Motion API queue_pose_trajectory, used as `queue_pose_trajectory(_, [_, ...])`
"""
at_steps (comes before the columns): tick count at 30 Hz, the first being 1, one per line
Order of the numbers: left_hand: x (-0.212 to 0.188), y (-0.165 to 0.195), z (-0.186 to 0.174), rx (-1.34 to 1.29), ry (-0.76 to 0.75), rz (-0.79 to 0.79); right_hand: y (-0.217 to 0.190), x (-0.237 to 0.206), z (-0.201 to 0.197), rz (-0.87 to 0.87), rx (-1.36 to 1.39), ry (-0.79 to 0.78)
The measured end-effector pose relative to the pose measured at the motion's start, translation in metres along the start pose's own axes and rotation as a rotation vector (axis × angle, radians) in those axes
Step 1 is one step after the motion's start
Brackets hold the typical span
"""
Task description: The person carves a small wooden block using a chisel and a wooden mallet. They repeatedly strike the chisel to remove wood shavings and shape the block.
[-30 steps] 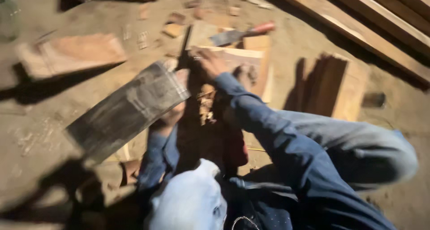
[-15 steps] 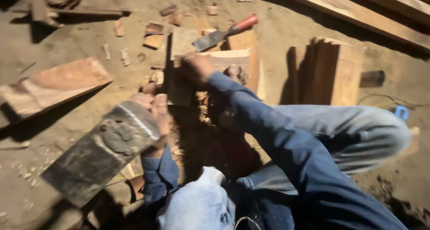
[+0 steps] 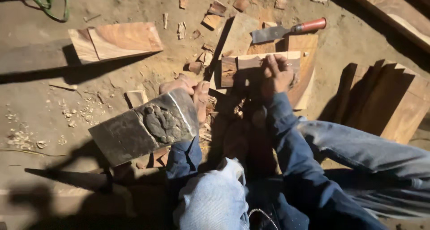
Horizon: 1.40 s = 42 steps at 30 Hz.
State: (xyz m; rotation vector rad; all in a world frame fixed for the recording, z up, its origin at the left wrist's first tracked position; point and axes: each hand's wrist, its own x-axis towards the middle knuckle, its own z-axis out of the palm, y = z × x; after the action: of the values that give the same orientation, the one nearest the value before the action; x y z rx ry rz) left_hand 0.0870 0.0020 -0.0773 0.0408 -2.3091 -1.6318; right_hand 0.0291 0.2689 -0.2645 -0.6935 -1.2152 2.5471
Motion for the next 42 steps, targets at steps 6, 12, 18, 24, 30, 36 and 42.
queue_pose_trajectory(6, [-0.001,-0.025,0.000,0.029,-0.174,0.064,-0.014,-0.026,0.038,0.123,-0.540,-0.492])
queue_pose_trajectory(12, [-0.010,-0.032,0.006,0.290,-0.109,0.156,-0.065,-0.001,0.075,-0.561,-1.753,-0.826])
queue_pose_trajectory(18, [-0.001,-0.028,0.018,0.059,-0.058,0.111,-0.094,0.024,0.080,-0.558,-2.101,-0.996])
queue_pose_trajectory(24, [-0.002,-0.028,0.016,0.028,-0.052,0.073,-0.101,0.025,0.058,-0.553,-1.952,-0.917])
queue_pose_trajectory(30, [-0.004,-0.027,0.017,0.022,-0.057,0.081,-0.096,0.041,0.023,-0.627,-1.956,-0.779])
queue_pose_trajectory(36, [-0.001,-0.031,0.016,0.021,-0.077,0.081,-0.074,0.045,0.009,-0.720,-2.128,-0.769])
queue_pose_trajectory(42, [0.008,-0.003,0.005,0.007,-0.127,0.023,-0.066,0.039,-0.007,-0.792,-1.964,-0.760])
